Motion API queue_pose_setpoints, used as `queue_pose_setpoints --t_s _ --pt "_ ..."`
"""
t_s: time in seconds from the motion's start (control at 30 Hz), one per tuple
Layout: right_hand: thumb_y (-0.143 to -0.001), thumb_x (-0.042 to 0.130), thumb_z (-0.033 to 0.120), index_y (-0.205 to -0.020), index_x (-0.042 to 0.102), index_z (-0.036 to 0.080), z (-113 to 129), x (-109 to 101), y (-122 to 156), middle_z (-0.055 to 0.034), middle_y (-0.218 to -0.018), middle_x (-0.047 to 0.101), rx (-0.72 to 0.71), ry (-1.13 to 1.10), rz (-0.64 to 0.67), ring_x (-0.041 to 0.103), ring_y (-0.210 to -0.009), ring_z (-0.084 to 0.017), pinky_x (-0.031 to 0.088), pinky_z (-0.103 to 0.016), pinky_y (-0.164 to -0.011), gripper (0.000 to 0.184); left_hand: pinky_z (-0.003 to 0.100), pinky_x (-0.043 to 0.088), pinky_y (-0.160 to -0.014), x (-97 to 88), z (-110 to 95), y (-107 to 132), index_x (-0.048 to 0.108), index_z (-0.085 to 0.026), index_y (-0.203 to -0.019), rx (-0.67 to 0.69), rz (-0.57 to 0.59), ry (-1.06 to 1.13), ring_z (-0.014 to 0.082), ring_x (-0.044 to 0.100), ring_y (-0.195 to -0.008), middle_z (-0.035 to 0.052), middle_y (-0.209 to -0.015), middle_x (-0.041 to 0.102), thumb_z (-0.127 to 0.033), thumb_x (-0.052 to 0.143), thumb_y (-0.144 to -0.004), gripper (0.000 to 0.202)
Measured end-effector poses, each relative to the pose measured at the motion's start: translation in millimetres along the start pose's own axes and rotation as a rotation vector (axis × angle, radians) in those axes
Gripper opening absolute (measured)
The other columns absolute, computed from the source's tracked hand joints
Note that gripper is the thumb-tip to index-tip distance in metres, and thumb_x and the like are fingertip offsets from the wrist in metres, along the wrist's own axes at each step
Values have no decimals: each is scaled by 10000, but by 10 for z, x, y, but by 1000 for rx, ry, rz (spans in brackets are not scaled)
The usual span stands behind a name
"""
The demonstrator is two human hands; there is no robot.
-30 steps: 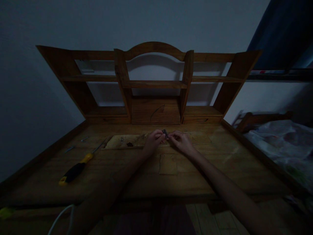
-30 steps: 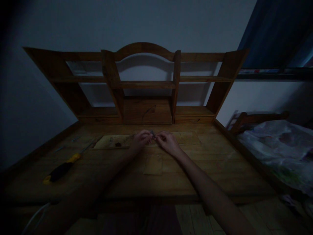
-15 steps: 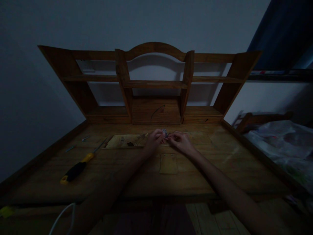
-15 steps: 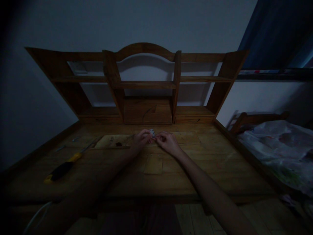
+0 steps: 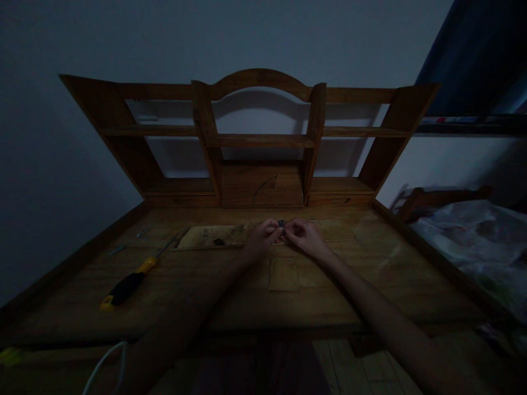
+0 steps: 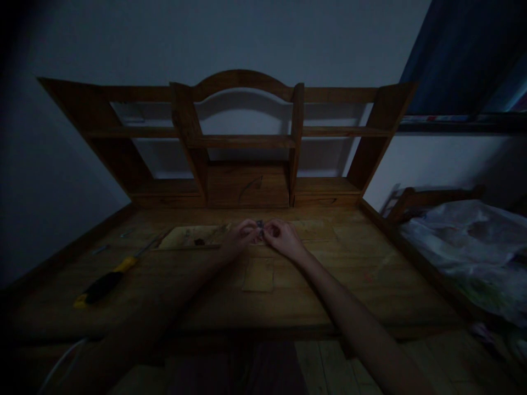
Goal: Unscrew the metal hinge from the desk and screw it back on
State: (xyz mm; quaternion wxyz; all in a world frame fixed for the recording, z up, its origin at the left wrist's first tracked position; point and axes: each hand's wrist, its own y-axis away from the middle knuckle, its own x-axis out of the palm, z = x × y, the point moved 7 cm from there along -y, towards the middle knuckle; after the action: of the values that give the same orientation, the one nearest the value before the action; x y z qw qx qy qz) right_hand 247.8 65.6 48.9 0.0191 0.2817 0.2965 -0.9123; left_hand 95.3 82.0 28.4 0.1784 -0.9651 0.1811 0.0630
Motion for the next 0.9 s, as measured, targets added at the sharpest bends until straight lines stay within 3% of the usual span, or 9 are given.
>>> queue_pose_setpoints --t_s 0.27,0.57,0.73,0.9 --pt "-824 642 213 -867 666 203 25 1 -2 -6 -780 689 8 -19 26 629 -687 -143 470 -259 -663 50 229 496 -626 -14 32 5 563 -204 -920 55 -6 -152 142 675 -644 -24 -701 700 -441 627 -910 246" --pt "-831 679 269 -864 661 197 -8 -13 6 -12 -801 693 5 -11 5 626 -698 -157 457 -272 -653 80 235 556 -679 22 -26 -2 632 -196 -977 113 -12 -134 153 723 -753 12 -827 746 -380 680 -877 214" --pt "-942 601 332 -955 738 216 96 -44 1 -46 -922 755 -20 -31 17 692 -827 -192 498 -316 -766 180 247 584 -699 -32 -7 -17 635 -185 -954 139 -47 -115 153 735 -746 15 -804 755 -378 656 -910 199" --pt "-926 643 378 -1024 770 235 84 -21 -3 -69 -1006 777 17 -100 -9 717 -893 -226 533 -367 -828 216 244 578 -692 -103 -130 1 706 -192 -1006 246 -149 -390 148 728 -751 25 -878 768 -259 634 -933 123"
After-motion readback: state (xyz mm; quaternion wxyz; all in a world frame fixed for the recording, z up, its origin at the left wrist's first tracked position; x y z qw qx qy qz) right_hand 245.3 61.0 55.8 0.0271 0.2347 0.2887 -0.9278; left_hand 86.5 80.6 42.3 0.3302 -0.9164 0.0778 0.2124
